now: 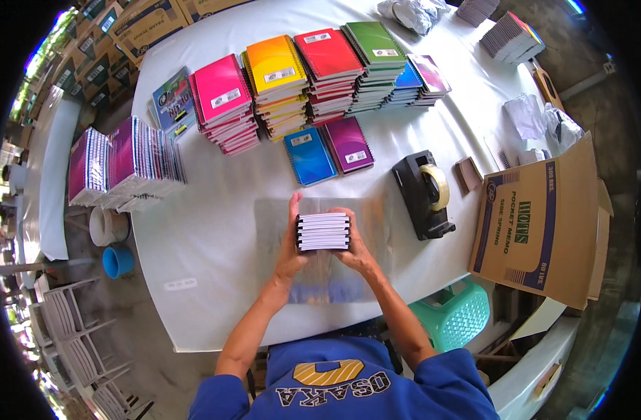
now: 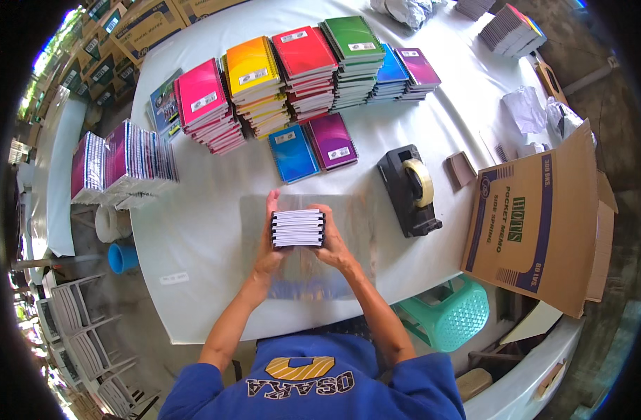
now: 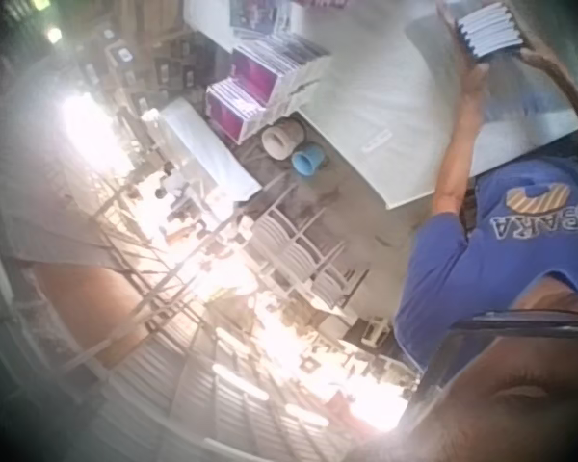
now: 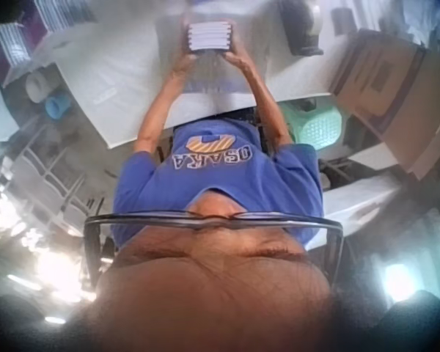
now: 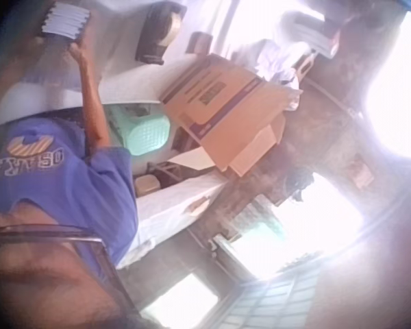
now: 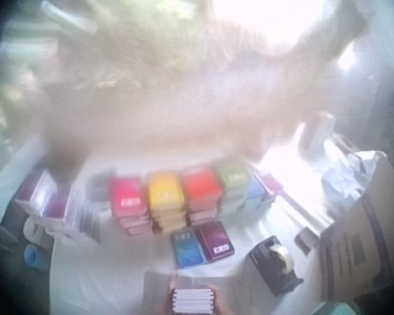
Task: The person places a notebook on a plastic sheet, folds the sheet around it, and secures it with tape. The person then stacks the packaged notebooks and repeats the process with additional notebooks of various colors.
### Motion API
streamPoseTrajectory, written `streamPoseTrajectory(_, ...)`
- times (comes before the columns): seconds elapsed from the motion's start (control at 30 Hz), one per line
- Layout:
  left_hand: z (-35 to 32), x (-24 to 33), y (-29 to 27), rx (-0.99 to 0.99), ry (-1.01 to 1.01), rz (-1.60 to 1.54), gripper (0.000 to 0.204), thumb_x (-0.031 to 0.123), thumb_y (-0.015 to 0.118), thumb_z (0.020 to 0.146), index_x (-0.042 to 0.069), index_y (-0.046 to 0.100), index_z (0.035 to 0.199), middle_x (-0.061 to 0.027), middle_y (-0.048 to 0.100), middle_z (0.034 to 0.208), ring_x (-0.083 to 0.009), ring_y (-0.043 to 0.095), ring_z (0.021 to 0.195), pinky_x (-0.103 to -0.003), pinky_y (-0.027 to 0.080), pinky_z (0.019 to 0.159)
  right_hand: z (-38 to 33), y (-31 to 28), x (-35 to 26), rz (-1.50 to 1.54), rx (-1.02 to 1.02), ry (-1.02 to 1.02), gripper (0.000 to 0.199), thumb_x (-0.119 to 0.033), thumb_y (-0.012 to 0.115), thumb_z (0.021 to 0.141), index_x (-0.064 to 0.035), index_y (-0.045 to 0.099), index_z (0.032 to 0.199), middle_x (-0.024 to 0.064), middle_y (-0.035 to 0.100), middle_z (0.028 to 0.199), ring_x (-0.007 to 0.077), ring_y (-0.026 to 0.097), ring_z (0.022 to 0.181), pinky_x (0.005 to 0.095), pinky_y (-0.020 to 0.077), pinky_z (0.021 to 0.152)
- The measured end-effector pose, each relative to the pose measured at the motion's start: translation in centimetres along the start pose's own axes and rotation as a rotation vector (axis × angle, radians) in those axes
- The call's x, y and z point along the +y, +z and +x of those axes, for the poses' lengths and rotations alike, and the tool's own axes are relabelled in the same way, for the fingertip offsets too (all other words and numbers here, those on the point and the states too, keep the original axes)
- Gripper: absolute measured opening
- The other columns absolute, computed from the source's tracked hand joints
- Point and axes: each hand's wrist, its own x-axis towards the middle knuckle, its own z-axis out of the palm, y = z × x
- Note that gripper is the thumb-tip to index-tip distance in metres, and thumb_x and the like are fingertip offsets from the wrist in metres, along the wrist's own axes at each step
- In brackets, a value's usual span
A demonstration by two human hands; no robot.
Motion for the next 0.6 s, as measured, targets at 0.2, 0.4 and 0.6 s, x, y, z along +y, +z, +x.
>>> streamPoseTrajectory(0.2,0.7,0.9,0.0,0.046,-0.051,0.022,0.11,-0.004,0.078,0.063,0.011,0.016,0.153,-0.0057,0.035,0.151,-0.0147,0.047,0.124,-0.032,0.039,0.104,0.2,-1.2,0.0,-0.11,-0.068,-0.056,0.077,-0.004,0.082,0.065,-0.0069,0.038,0.128,0.0116,0.044,0.121,0.0274,0.048,0.116,0.0373,0.0385,0.101)
streamPoseTrajectory(0.4,-0.5,-0.4,-3.7,-0.004,-0.236,0.012,0.089,-0.005,0.081,0.064,0.012,0.043,0.143,-0.0063,0.055,0.136,-0.0145,0.054,0.12,-0.031,0.044,0.102,0.6,-1.2,-1.4,-0.083,-0.069,0.048,0.072,-0.003,0.081,0.066,-0.0075,0.039,0.124,0.0104,0.045,0.12,0.028,0.049,0.114,0.0362,0.039,0.1)
streamPoseTrajectory(0.6,-1.5,0.1,-2.9,-0.021,-0.064,0.408,0.086,-0.015,0.072,0.067,0.015,0.044,0.142,-0.0112,0.058,0.132,-0.0241,0.06,0.117,-0.032,0.048,0.099,-0.1,-0.9,-0.7,-0.12,-0.041,-0.026,0.069,-0.001,0.078,0.068,-0.0088,0.04,0.125,0.0116,0.046,0.123,0.0288,0.048,0.117,0.0386,0.0393,0.101)
